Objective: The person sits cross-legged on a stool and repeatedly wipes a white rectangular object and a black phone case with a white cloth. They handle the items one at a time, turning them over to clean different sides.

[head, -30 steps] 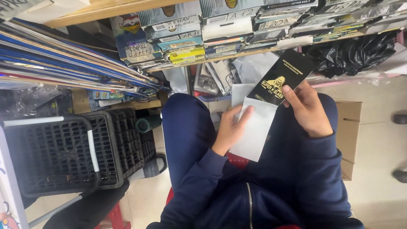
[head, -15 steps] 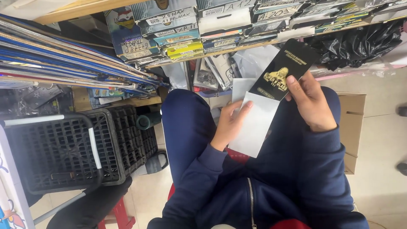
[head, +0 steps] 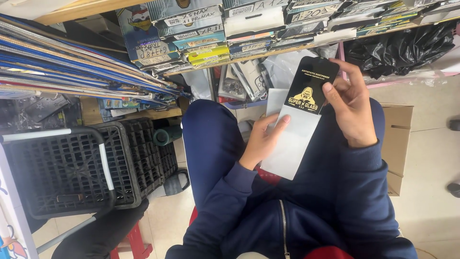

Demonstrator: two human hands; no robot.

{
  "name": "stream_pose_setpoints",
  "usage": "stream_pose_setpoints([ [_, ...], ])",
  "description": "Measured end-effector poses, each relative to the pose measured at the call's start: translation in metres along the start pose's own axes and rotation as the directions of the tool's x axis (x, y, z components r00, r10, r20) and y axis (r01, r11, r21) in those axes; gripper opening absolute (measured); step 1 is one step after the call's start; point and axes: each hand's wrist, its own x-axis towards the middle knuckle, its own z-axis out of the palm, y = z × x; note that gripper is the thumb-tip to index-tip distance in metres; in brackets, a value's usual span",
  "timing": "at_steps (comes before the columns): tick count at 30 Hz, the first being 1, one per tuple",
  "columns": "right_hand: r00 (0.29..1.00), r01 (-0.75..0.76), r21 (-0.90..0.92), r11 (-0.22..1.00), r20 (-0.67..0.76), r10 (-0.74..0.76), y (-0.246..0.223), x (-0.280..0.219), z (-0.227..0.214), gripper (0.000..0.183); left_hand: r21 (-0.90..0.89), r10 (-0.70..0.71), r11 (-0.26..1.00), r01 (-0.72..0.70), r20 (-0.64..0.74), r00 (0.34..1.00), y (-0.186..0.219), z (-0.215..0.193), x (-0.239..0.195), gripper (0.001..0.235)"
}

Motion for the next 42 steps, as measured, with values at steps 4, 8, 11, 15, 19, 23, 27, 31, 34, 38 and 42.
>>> stream_pose_setpoints([
  [4,0.999,0.004,0.009,1.0,-0.033,-0.004,0.005,0.0,-0.001,0.047,-0.012,0.001,1.0,-0.001,0.004,1.0,0.004,0.0,0.0,0.022],
  [8,1.0,-0.012,-0.009,1.0,-0.017,0.011,0.005,-0.002,0.001,0.045,-0.012,0.001,1.0,-0.001,0.008,1.0,0.005,0.0,0.001,0.023],
  [11,0.999,-0.025,-0.003,1.0,-0.025,0.025,-0.002,0.0,0.0,0.04,-0.017,-0.004,1.0,0.004,0.001,1.0,0.001,-0.001,-0.001,0.024],
  [15,0.999,-0.041,-0.006,0.999,-0.018,0.041,-0.011,-0.002,0.005,0.038,-0.039,-0.018,0.999,0.017,-0.021,1.0,-0.001,-0.002,-0.002,0.023],
  [19,0.997,-0.055,-0.073,0.996,0.055,0.059,-0.026,0.0,0.012,0.033,-0.042,-0.059,0.997,0.057,-0.049,0.997,-0.002,-0.002,-0.002,0.024],
  [23,0.985,-0.055,-0.102,0.993,0.158,0.071,-0.03,0.002,0.015,0.03,-0.059,-0.087,0.995,0.082,-0.088,0.992,-0.004,-0.002,-0.001,0.028],
  [27,0.974,-0.056,-0.108,0.993,0.211,0.078,-0.046,0.001,0.022,0.026,-0.057,-0.1,0.994,0.095,-0.105,0.989,0.003,-0.003,0.001,0.031],
  [31,0.926,-0.186,-0.124,0.975,0.31,0.216,-0.055,-0.002,0.023,0.023,-0.055,-0.141,0.989,0.134,-0.147,0.979,0.002,-0.001,0.0,0.031],
  [34,0.899,-0.245,-0.126,0.961,0.341,0.274,-0.053,-0.003,0.02,0.021,-0.057,-0.154,0.987,0.147,-0.154,0.976,0.004,0.0,-0.001,0.031],
  [38,0.902,-0.267,-0.139,0.954,0.311,0.298,-0.073,0.002,0.026,0.02,-0.029,-0.168,0.986,0.166,-0.136,0.976,0.011,0.001,0.0,0.032],
  [42,0.936,-0.232,-0.123,0.965,0.241,0.256,-0.053,-0.002,0.016,0.023,0.043,-0.198,0.978,0.203,-0.102,0.975,0.014,0.002,-0.001,0.037],
])
